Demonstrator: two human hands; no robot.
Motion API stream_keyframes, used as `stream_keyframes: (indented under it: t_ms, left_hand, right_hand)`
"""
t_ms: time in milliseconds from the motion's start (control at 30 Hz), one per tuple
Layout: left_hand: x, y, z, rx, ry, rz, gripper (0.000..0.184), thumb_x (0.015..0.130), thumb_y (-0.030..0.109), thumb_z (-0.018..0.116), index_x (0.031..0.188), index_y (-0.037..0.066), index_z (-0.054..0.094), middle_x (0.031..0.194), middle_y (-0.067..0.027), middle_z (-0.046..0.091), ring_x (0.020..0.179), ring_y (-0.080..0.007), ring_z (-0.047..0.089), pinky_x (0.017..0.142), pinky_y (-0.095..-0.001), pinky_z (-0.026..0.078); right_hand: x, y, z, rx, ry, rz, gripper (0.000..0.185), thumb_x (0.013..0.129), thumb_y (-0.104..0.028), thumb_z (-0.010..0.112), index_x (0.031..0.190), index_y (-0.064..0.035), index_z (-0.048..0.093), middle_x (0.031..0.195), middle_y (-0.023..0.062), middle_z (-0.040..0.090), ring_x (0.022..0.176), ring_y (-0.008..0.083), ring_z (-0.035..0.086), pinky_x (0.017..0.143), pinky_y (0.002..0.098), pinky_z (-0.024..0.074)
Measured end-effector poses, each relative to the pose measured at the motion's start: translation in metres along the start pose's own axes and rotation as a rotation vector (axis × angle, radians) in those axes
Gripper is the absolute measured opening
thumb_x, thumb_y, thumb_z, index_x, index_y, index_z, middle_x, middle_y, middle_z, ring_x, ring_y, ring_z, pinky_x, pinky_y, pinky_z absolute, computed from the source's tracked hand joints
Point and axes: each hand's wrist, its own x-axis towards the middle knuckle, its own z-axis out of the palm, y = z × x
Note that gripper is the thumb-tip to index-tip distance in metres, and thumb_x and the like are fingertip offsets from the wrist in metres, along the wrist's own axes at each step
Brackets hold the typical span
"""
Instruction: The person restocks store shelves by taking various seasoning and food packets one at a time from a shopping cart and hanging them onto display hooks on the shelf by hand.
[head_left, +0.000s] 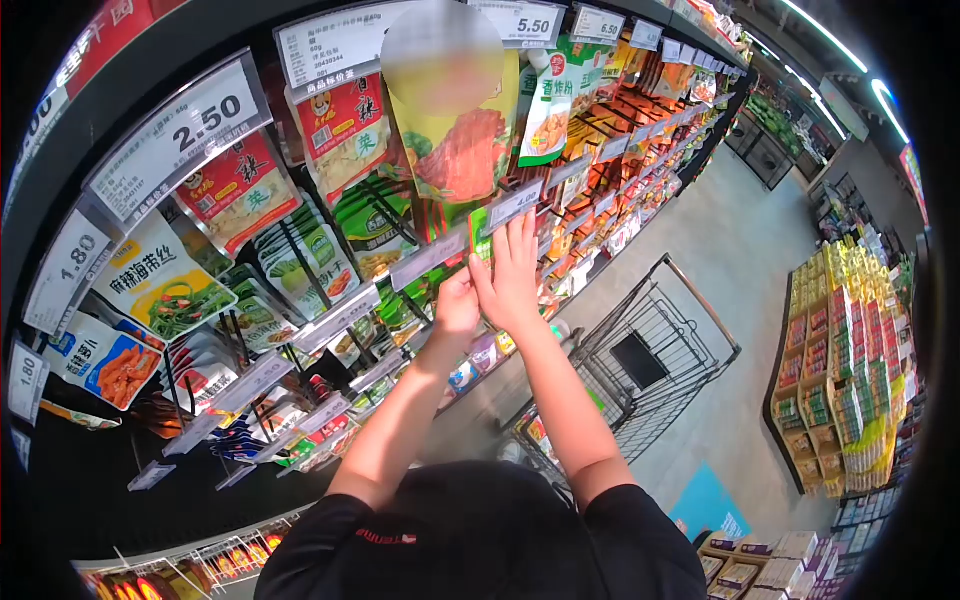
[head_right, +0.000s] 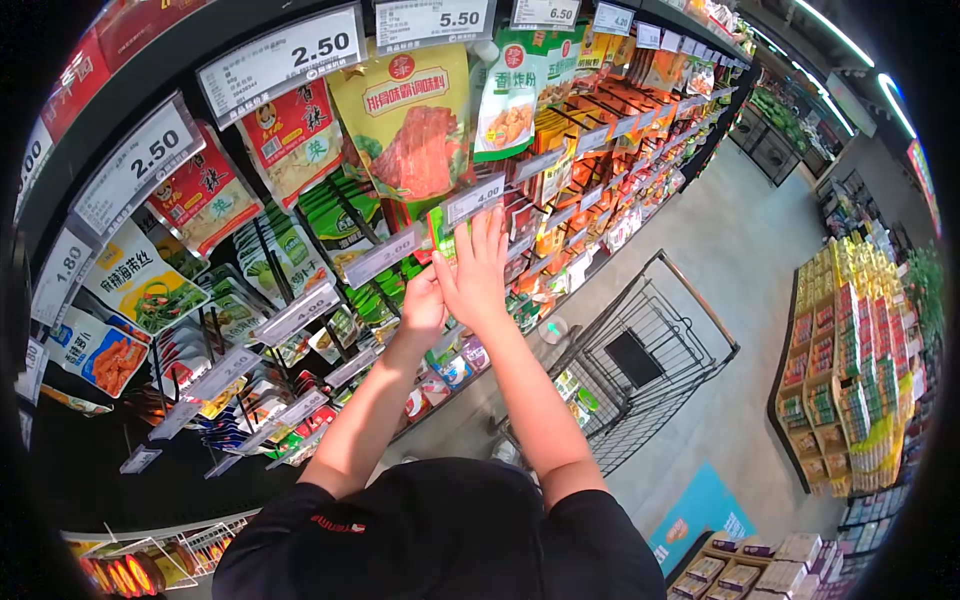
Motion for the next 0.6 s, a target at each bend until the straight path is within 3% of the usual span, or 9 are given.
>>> stream_keyframes:
  t_ms: [133, 200, 533, 600]
  left_hand:
    - [0.004, 0.004, -0.008, -0.076, -0.037, -0.044, 0.031, 0.099, 0.011, 0.050, 0.126, -0.006, 0.050, 0.120, -0.0142, 0.061, 0.107, -0.0214, 0.062, 0.093, -0.0325, 0.051]
    - [0.006, 0.003, -0.009, -0.151, 0.007, -0.050, 0.030, 0.099, 0.009, 0.051, 0.125, -0.006, 0.050, 0.120, -0.0149, 0.061, 0.108, -0.0222, 0.062, 0.092, -0.0329, 0.052]
    - [0.001, 0.018, 0.001, -0.098, 0.107, -0.066, 0.032, 0.096, 0.008, 0.055, 0.125, -0.005, 0.049, 0.121, -0.0141, 0.060, 0.106, -0.0206, 0.062, 0.091, -0.0327, 0.053]
    - [-0.001, 0.024, 0.011, -0.130, 0.129, 0.003, 0.032, 0.096, 0.010, 0.056, 0.125, -0.005, 0.049, 0.120, -0.0132, 0.060, 0.106, -0.0195, 0.061, 0.090, -0.0326, 0.052]
  right_hand:
    - [0.012, -0.001, 0.001, 0.030, -0.020, -0.030, 0.058, 0.091, -0.033, 0.057, 0.135, 0.0012, 0.042, 0.150, 0.0244, 0.028, 0.142, 0.0483, 0.013, 0.111, 0.0620, 0.0127]
    - [0.016, -0.001, 0.004, -0.033, -0.077, -0.032, 0.068, 0.091, -0.033, 0.055, 0.145, 0.0008, 0.030, 0.150, 0.0247, 0.028, 0.141, 0.0477, 0.015, 0.113, 0.0589, 0.0117]
    - [0.014, 0.000, 0.015, -0.069, -0.150, -0.027, 0.070, 0.089, -0.031, 0.056, 0.146, -0.0006, 0.029, 0.148, 0.0258, 0.030, 0.140, 0.0468, 0.019, 0.111, 0.0617, 0.0127]
    - [0.017, -0.002, 0.018, -0.050, -0.167, 0.011, 0.064, 0.089, -0.032, 0.057, 0.142, -0.0012, 0.039, 0.148, 0.0221, 0.033, 0.141, 0.0441, 0.020, 0.111, 0.0643, 0.0122]
